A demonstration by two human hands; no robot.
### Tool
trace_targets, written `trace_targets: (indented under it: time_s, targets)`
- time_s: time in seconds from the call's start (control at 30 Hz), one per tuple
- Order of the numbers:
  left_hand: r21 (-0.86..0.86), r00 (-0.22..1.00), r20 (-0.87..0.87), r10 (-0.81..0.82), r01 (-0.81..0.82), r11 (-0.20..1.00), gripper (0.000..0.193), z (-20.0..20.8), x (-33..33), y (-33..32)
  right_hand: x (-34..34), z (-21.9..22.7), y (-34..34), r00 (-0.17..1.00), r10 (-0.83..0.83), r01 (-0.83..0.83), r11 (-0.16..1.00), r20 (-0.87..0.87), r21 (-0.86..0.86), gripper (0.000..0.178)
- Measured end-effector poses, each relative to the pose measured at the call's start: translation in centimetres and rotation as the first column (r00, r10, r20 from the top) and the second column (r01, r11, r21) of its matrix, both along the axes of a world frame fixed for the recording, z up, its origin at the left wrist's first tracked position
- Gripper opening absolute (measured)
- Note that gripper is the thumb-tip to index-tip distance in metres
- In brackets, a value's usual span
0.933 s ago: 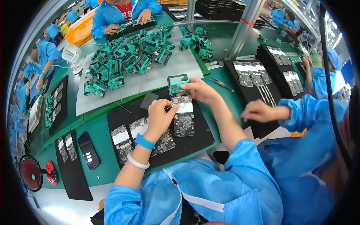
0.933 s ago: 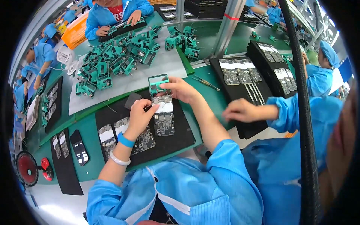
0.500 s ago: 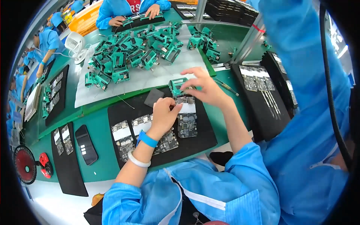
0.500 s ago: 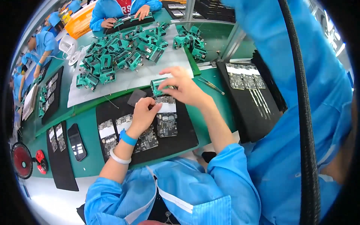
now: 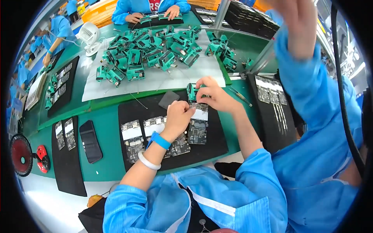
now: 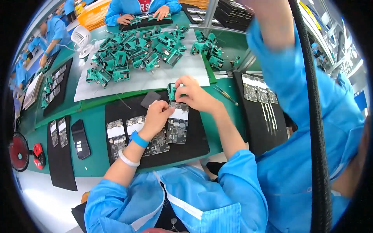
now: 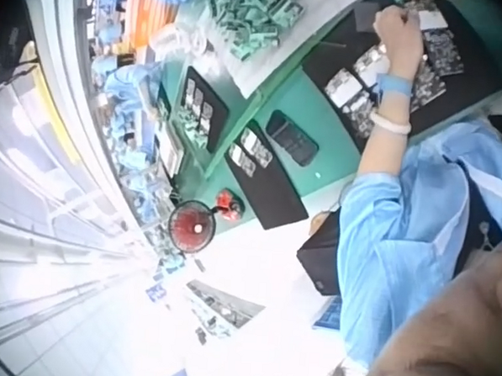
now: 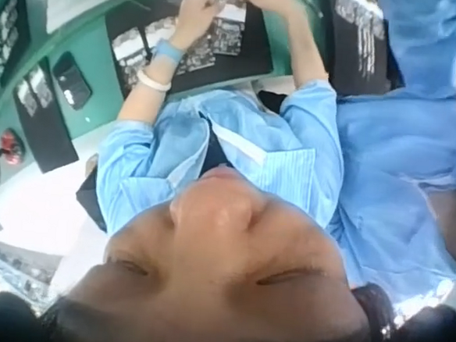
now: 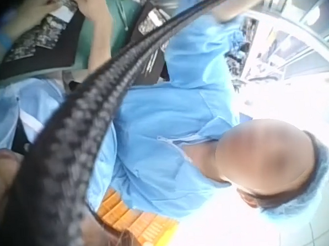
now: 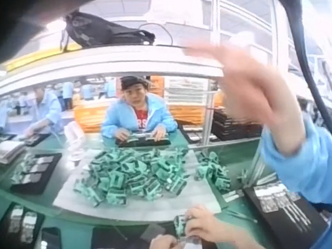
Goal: The person assembles electronic modules by hand, attaching green components and protective foam pads to circuit boards on a factory production line.
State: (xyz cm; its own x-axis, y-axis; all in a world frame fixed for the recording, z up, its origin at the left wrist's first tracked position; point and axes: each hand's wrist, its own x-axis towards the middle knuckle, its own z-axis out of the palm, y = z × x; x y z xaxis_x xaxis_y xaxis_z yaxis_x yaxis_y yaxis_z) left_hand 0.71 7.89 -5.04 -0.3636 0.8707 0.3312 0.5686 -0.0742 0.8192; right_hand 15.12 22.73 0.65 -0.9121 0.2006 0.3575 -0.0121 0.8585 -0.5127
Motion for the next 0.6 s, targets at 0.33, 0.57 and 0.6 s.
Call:
trace_targets:
  time_s: [0.33, 0.57, 0.6]
  targets:
    - [-0.007, 1.000, -0.005, 0.017, -0.017, 1.000, 0.026, 0.0, 0.4, 0.2, 0.0, -3.4, 0.2, 0.997, 0.000, -0.026, 0.949, -0.082, -0.315, 0.011]
    - [0.006, 0.999, -0.038, 0.020, -0.020, 1.000, 0.028, -0.5, 0.1, 0.1, 0.3, -3.3, 1.0, 0.953, -0.113, -0.021, 0.900, -0.280, -0.435, 0.025]
    - [0.011, 0.999, -0.037, 0.023, -0.022, 1.000, 0.028, -0.8, -0.2, -0.1, 0.3, -3.7, 1.2, 0.946, -0.320, 0.228, 0.763, -0.047, -0.605, 0.039]
